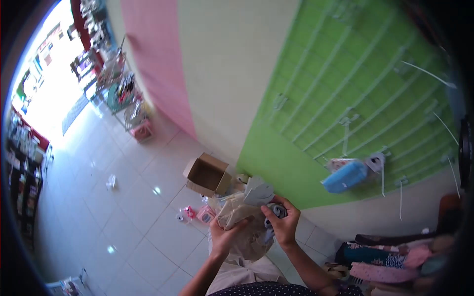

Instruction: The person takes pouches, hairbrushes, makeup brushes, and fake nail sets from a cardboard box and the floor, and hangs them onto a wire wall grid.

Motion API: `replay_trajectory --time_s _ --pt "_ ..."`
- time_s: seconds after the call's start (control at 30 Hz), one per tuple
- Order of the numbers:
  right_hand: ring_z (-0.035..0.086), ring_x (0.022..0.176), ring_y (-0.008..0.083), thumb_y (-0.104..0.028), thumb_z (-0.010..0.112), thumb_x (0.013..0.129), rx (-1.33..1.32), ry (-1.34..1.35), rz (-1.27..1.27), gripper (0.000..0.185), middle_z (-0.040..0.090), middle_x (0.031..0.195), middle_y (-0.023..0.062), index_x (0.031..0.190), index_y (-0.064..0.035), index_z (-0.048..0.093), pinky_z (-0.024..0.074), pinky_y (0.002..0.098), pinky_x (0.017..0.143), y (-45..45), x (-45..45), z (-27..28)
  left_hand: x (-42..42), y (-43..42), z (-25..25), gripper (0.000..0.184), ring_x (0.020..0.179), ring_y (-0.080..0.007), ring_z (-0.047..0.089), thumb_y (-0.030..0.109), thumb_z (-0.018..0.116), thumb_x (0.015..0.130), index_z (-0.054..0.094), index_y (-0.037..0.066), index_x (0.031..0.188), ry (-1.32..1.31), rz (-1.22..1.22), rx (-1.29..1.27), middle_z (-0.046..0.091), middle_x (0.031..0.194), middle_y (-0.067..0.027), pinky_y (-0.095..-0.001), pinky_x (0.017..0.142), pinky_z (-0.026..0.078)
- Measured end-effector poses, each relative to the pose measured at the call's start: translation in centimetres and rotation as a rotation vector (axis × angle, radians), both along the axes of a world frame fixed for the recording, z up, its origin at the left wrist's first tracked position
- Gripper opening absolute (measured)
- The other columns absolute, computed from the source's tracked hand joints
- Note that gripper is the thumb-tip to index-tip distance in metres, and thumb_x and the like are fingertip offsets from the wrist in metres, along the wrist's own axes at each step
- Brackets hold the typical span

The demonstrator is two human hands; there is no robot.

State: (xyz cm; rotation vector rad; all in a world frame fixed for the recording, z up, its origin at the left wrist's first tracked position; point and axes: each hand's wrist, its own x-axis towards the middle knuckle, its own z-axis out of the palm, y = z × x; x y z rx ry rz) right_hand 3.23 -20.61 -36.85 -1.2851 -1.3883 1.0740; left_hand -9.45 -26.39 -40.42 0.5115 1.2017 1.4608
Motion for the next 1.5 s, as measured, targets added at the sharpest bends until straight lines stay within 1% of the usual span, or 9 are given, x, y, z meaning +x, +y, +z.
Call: replay_trajectory --time_s 0.27,0.57,0.73,0.93,1.03,1.2,1.27,1.33,1.5 --pt "0.046 0.055 0.0043 -0.006 0.066 0.068 0.188 0.247 -0.183 0.014 0.053 0.065 -0.0009 0.076 -0.0007 0.056 0.0381 0.0179 0.053 -1.5 5.6 3.9 4.2 1.3 4.1 0.03 0.075 -0.0131 0.057 0.003 0.066 0.063 0.055 -0.001 0.091 0.087 -0.169 0.068 0.06 0.081 -0.0063 -0.0263 0.07 0.046" --pt "0.045 0.064 0.0066 -0.013 0.06 0.073 0.114 0.596 -0.275 0.017 0.051 0.075 0.0012 0.086 -0.0045 0.053 0.037 0.0208 0.055 -1.3 14.4 8.0 3.8 2.0 5.8 0.061 0.077 -0.017 0.056 -0.002 0.054 0.072 0.019 0.007 0.121 0.257 -0.23 0.444 0.057 0.087 -0.0161 -0.0259 0.068 0.046" --pt "0.045 0.065 0.0116 -0.024 0.054 0.079 0.029 1.299 0.867 0.019 0.041 0.074 0.0031 0.082 -0.008 0.044 0.0452 0.0241 0.062 0.9 18.8 10.8 3.1 2.6 4.9 0.038 0.075 -0.0114 0.051 0.005 0.05 0.075 0.042 0.003 0.112 0.514 -0.144 0.428 0.057 0.085 -0.0098 -0.0243 0.067 0.041" --pt "0.042 0.062 0.0119 -0.033 0.056 0.077 -0.271 1.366 1.292 0.032 0.037 0.072 0.0024 0.081 -0.0041 0.042 0.0452 0.0248 0.065 2.1 15.6 13.2 5.5 2.8 6.0 0.025 0.082 -0.0132 0.052 0.016 0.053 0.075 0.06 0.002 0.096 0.558 -0.371 0.377 0.057 0.093 -0.0084 -0.0242 0.072 0.039" --pt "0.044 0.065 0.0131 -0.037 0.057 0.075 -0.472 1.466 1.503 0.037 0.036 0.072 0.0025 0.081 -0.005 0.041 0.0452 0.0253 0.065 4.2 13.1 10.8 7.4 1.1 9.2 0.049 0.095 -0.0193 0.048 0.037 0.045 0.078 0.053 -0.004 0.102 0.45 -0.581 0.374 0.055 0.1 -0.0138 -0.03 0.086 0.032" --pt "0.05 0.073 0.019 -0.035 0.056 0.076 -0.638 1.338 1.461 0.04 0.044 0.084 0.0054 0.094 -0.0016 0.042 0.0458 0.0281 0.068 7.7 10.5 6.4 9.3 -1.4 9.7 0.063 0.086 -0.0153 0.052 0.049 0.051 0.075 0.05 -0.009 0.1 0.244 -0.648 0.265 0.056 0.093 -0.0135 -0.0281 0.076 0.04" --pt "0.052 0.071 0.0187 -0.031 0.053 0.078 -0.504 1.298 1.153 0.037 0.05 0.088 0.0073 0.097 -0.0008 0.046 0.0459 0.028 0.07 7.3 11.4 6.2 9.4 -1.0 10.4 0.044 0.073 -0.0111 0.054 0.034 0.055 0.078 0.054 -0.006 0.095 0.35 -0.824 0.259 0.058 0.083 -0.0088 -0.0241 0.066 0.044" --pt "0.051 0.064 0.0163 -0.026 0.05 0.079 -0.305 0.816 0.396 0.027 0.054 0.08 0.0064 0.091 -0.0024 0.052 0.0455 0.0249 0.07 6.5 13.1 9.4 9.4 -1.1 9.5 0.032 0.064 -0.009 0.054 0.026 0.055 0.079 0.056 -0.005 0.091 0.336 -0.713 0.297 0.059 0.075 -0.0049 -0.0218 0.06 0.045" --pt "0.053 0.064 0.0092 -0.018 0.049 0.077 0.14 0.856 0.027 0.021 0.055 0.075 0.0043 0.091 -0.0026 0.054 0.0436 0.0213 0.058 3.0 16.9 10.4 8.8 -1.3 8.1 0.038 0.074 -0.0126 0.052 0.031 0.049 0.082 0.051 -0.004 0.098 0.1 -0.432 0.097 0.056 0.083 -0.0079 -0.0239 0.066 0.043"
